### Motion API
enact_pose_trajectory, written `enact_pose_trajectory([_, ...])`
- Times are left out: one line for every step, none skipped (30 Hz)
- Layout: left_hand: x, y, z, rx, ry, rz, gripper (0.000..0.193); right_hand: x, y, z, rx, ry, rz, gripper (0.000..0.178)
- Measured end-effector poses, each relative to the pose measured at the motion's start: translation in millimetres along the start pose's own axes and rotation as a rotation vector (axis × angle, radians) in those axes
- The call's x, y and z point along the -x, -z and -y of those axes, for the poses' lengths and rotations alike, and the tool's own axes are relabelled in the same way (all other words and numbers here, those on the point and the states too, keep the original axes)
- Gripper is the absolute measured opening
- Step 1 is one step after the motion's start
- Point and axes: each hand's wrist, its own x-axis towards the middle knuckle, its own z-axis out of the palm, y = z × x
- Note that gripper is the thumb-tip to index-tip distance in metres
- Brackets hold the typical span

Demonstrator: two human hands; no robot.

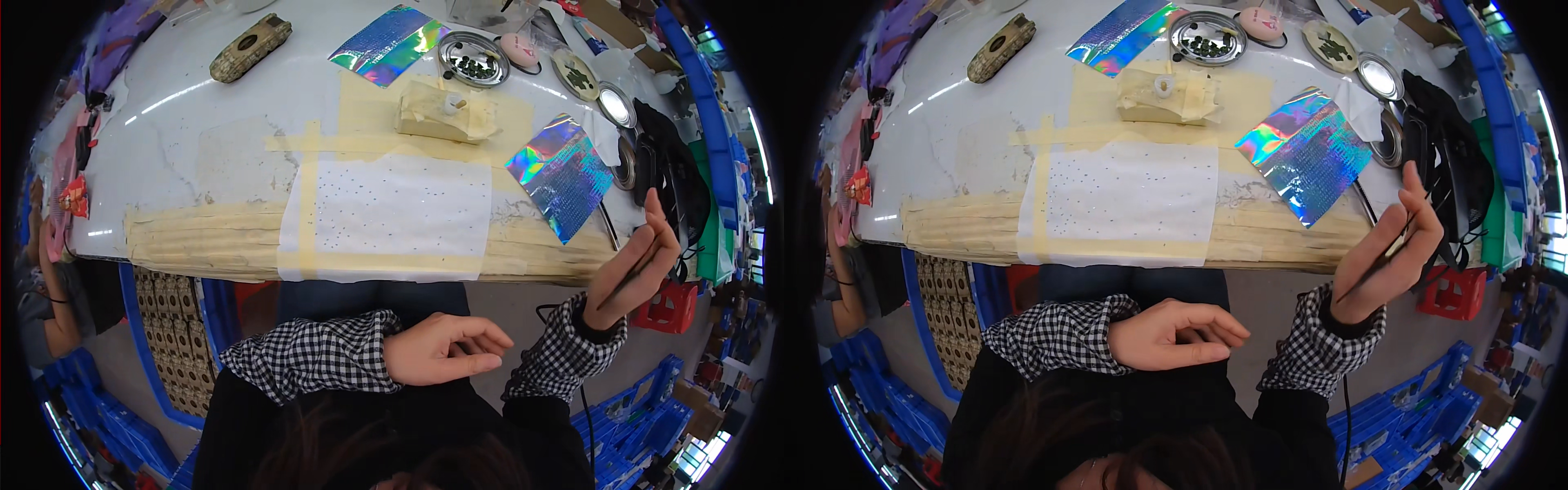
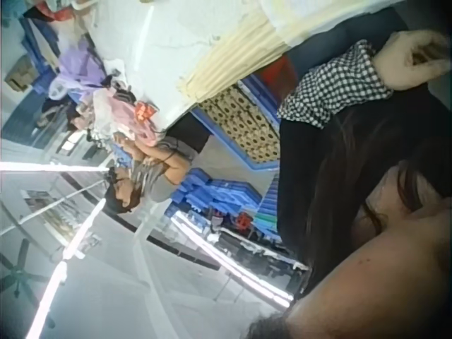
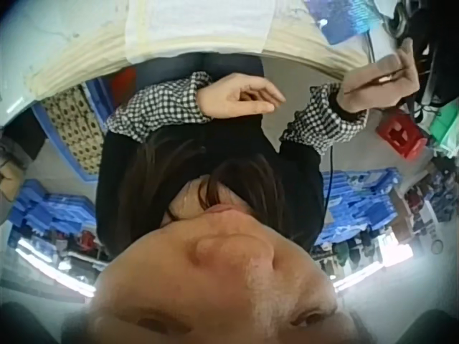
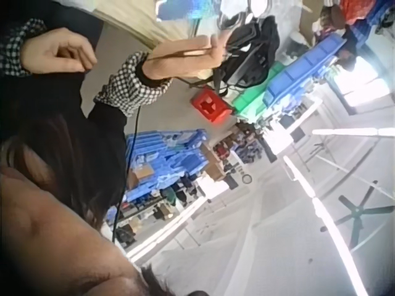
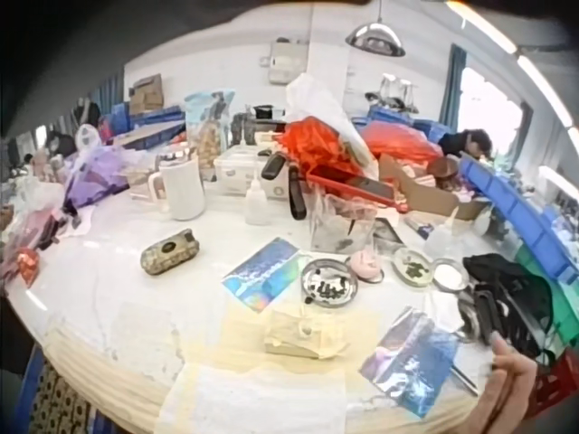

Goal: Assembling and detailing small toy tank models with holographic sheets using tweezers at a workbench.

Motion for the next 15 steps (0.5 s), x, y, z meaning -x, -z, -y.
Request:
enact_pose_trajectory([0,2,-4,0.049,0.007,0.011,0.045,10,7,9,-0.001,0.031,0.080,0.014])
enact_pose_trajectory([2,2,-6,0.096,0.013,0.007,0.045,23,11,22,-0.017,0.061,0.165,0.015])
enact_pose_trajectory([1,2,-6,0.164,-0.057,-0.018,0.047,32,13,33,-0.028,0.091,0.248,0.017])
enact_pose_trajectory([-1,1,-3,0.134,-0.145,-0.030,0.046,37,10,38,-0.081,0.196,0.353,0.014])
enact_pose_trajectory([-3,-1,1,0.102,-0.232,-0.042,0.045,42,8,41,-0.134,0.300,0.457,0.012])
enact_pose_trajectory([-7,-1,-2,0.071,-0.322,-0.044,0.044,44,9,43,-0.150,0.359,0.556,0.015])
enact_pose_trajectory([-6,-1,-6,0.047,-0.278,-0.031,0.040,44,12,49,-0.153,0.391,0.655,0.021])
enact_pose_trajectory([-3,-1,-12,0.023,-0.233,-0.018,0.037,43,15,54,-0.158,0.422,0.754,0.027])
enact_pose_trajectory([-2,-2,-17,0.000,-0.193,-0.001,0.035,44,15,55,-0.170,0.440,0.761,0.029])
enact_pose_trajectory([-1,-1,-15,0.002,-0.150,-0.003,0.033,46,15,56,-0.183,0.458,0.768,0.032])
enact_pose_trajectory([-1,-1,-10,0.003,-0.108,-0.008,0.032,46,15,55,-0.198,0.476,0.776,0.034])
enact_pose_trajectory([2,-1,-7,0.003,-0.067,-0.020,0.032,42,19,50,-0.140,0.421,0.681,0.037])
enact_pose_trajectory([4,-4,-10,0.020,-0.086,-0.028,0.035,35,24,40,-0.073,0.360,0.582,0.041])
enact_pose_trajectory([5,-4,-10,0.122,-0.064,-0.009,0.035,27,22,32,0.009,0.238,0.369,0.043])
enact_pose_trajectory([5,-5,-11,0.222,-0.036,0.017,0.036,18,21,21,0.096,0.112,0.150,0.045])
